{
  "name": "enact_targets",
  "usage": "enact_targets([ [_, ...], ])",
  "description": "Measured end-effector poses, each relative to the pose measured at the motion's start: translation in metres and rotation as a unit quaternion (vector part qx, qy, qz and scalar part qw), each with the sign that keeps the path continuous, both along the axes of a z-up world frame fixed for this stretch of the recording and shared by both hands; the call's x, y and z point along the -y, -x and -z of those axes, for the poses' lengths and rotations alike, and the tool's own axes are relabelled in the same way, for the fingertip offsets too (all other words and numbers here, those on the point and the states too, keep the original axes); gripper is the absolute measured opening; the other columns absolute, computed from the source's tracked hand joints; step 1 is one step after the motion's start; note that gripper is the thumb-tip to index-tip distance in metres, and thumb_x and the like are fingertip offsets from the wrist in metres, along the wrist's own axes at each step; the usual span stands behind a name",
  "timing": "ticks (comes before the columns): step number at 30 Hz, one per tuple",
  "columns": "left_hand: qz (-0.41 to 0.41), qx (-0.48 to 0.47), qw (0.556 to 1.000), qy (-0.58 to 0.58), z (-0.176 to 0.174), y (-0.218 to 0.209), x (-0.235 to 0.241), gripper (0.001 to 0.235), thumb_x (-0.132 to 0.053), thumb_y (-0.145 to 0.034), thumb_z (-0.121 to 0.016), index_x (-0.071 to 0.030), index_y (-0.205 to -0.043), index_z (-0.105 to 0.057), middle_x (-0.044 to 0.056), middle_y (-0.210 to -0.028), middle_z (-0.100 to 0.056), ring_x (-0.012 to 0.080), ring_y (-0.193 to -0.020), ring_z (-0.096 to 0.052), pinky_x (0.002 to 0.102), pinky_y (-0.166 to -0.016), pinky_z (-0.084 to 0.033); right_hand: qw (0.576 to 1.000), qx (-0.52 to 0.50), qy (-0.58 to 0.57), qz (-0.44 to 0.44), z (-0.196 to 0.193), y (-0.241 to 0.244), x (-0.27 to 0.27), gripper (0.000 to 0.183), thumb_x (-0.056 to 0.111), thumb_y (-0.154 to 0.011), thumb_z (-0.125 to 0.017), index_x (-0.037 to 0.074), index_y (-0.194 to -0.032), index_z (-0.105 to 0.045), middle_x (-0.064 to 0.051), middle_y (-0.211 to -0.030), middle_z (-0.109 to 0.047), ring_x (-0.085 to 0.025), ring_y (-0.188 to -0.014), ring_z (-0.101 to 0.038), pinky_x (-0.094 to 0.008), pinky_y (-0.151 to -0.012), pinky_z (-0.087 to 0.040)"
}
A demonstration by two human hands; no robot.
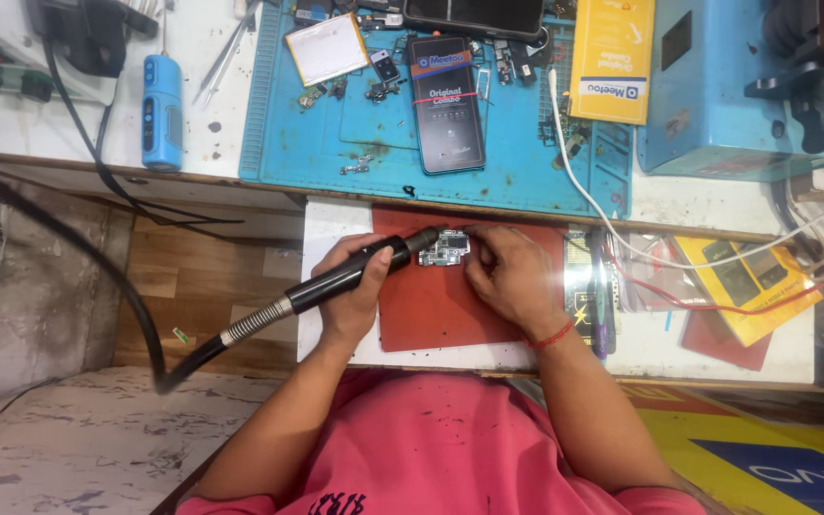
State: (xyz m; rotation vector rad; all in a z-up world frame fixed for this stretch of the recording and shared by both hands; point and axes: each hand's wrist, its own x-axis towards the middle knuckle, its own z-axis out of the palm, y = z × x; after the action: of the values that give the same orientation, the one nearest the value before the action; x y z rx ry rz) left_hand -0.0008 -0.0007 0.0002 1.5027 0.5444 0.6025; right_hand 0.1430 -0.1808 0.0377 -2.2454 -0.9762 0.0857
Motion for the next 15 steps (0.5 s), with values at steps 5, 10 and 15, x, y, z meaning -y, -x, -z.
enact_targets([
  [5, 0.028, 0.033, 0.997, -0.057, -0.0012, -0.0004, -0.0009, 0.034, -0.031, -0.095, -0.075, 0.001, -0.107, -0.072, 0.01, -0.097, -0.076, 0.0152, -0.088, -0.071, 0.028, -0.081, -0.058, 1.0, -0.001, 0.015, -0.002, -0.0021, -0.0003, -0.001, 0.03, 0.011, -0.083, -0.072, 0.008, -0.113, -0.074, -0.008, -0.075, -0.062, -0.026, -0.07, -0.063, -0.041, -0.064, -0.051],
  [10, 0.051, 0.048, 0.994, -0.085, -0.0014, -0.0004, 0.0, 0.034, -0.032, -0.097, -0.074, 0.001, -0.106, -0.072, 0.01, -0.1, -0.075, 0.0151, -0.091, -0.072, 0.028, -0.083, -0.059, 1.0, 0.006, -0.002, -0.023, -0.0008, -0.0012, 0.0023, 0.032, 0.01, -0.084, -0.07, 0.008, -0.116, -0.073, -0.008, -0.08, -0.064, -0.027, -0.073, -0.063, -0.041, -0.066, -0.052],
  [15, 0.055, 0.027, 0.995, -0.08, -0.0041, -0.0023, -0.0017, 0.035, -0.032, -0.096, -0.074, 0.001, -0.106, -0.073, 0.01, -0.098, -0.076, 0.0154, -0.089, -0.072, 0.028, -0.082, -0.059, 1.0, -0.005, 0.02, -0.009, -0.0021, -0.002, -0.0007, 0.034, 0.009, -0.085, -0.069, 0.009, -0.118, -0.073, -0.008, -0.077, -0.063, -0.026, -0.072, -0.063, -0.04, -0.065, -0.052],
])
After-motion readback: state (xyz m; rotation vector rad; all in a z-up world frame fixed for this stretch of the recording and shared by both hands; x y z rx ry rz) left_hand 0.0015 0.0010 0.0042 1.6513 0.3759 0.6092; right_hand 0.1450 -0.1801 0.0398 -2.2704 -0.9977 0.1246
